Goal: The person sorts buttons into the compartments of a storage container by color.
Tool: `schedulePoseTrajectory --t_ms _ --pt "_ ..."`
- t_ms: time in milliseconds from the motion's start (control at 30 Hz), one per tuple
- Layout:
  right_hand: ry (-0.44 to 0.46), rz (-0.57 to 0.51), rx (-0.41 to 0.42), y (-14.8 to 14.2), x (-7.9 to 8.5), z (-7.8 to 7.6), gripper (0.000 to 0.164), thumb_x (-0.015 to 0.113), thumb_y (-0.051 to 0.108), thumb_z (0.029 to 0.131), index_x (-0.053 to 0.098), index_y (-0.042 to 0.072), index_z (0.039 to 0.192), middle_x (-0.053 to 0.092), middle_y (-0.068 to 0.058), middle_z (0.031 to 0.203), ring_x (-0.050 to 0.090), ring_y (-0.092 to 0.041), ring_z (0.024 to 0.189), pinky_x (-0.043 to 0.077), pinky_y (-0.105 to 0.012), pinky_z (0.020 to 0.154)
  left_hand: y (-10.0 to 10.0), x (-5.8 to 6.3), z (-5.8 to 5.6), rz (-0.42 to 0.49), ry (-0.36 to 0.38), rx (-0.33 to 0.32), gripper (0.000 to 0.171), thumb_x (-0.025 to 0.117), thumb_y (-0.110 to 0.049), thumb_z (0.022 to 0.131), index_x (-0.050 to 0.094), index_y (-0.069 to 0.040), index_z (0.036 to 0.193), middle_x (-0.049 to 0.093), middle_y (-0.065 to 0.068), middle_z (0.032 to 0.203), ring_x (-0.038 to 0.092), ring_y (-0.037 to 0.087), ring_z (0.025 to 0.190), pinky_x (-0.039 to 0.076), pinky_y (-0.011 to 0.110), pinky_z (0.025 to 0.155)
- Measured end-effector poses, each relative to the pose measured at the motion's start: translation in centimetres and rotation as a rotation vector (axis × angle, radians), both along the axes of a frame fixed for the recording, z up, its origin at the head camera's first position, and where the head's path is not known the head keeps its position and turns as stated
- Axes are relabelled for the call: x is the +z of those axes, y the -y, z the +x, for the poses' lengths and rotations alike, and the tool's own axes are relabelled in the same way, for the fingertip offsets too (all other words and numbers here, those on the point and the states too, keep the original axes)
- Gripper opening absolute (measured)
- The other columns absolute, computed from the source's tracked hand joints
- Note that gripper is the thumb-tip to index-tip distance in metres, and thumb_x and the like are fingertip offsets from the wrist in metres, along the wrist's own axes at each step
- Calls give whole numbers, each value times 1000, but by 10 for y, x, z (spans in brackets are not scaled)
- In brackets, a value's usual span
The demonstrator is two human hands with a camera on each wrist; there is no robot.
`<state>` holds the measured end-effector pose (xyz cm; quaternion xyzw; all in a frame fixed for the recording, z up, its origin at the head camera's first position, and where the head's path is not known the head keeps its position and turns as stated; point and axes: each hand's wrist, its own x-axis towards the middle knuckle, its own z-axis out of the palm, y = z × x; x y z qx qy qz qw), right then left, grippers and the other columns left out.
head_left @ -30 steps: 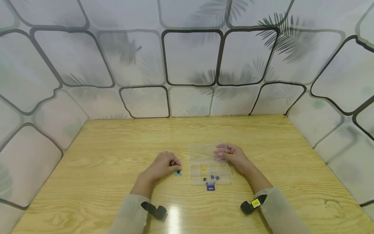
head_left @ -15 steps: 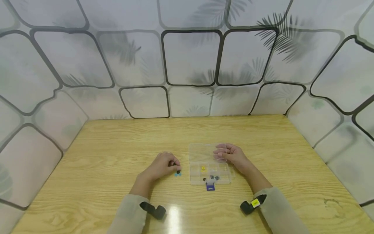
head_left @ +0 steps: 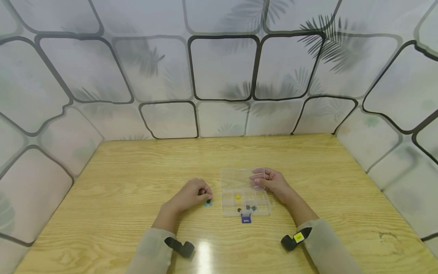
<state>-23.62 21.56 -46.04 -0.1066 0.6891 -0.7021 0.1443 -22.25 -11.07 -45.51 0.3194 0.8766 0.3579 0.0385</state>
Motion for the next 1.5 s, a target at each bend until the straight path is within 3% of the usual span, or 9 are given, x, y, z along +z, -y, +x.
schedulePoseTrajectory --t_ms 200,400,500,633,967,1133,1267,1500 --pt "-6 7 5 0 2 -1 50 64 9 90 42 -10 131 69 -2 104 68 -15 92 54 -31 81 -7 4 0 -40 -75 56 6 69 -24 87 65 -20 84 48 -11 74 40 10 74 34 28 70" --pt "-19 13 2 -1 4 -2 49 63 8 90 42 -10 131 69 -3 105 68 -16 92 54 -30 81 -22 12 0 -83 -197 105 7 69 -23 87 67 -17 85 53 -11 75 44 8 75 39 31 76" --pt "-22 7 4 -1 5 -2 49 64 7 90 42 -11 131 69 -4 105 69 -16 91 54 -31 81 -29 15 0 -112 -207 131 6 69 -23 87 68 -17 85 54 -11 75 44 8 75 39 31 77" --pt "-19 -6 6 -2 5 -3 49 63 6 90 42 -11 130 69 -2 103 69 -16 91 54 -31 81 -34 20 -2 -154 -155 156 8 68 -25 88 68 -17 89 55 -8 79 45 10 77 38 33 79" --pt "0 -2 20 -2 4 -2 47 64 5 89 43 -12 127 71 1 99 68 -14 92 54 -28 81 -34 30 -22 -238 -61 85 17 72 -20 84 70 -13 99 59 -4 87 49 15 84 40 42 86" --pt "20 21 -3 -3 5 1 45 66 6 88 45 -11 124 71 0 98 69 -14 91 54 -28 80 -40 30 -32 -263 -37 52 15 70 -18 86 68 -10 100 61 -2 89 50 15 85 42 37 84" --pt "26 10 -3 -4 5 3 44 66 5 88 46 -12 123 71 0 97 69 -14 90 54 -29 80 -46 30 -42 -277 -10 -11 10 66 -13 87 65 -9 96 61 -1 90 51 14 84 45 33 80" --pt "44 -14 11 -5 4 4 37 62 2 89 47 -11 121 71 0 94 69 -15 89 55 -29 78 -53 30 -59 -254 119 -132 10 63 -11 90 64 -10 101 61 0 95 54 14 88 47 30 81"
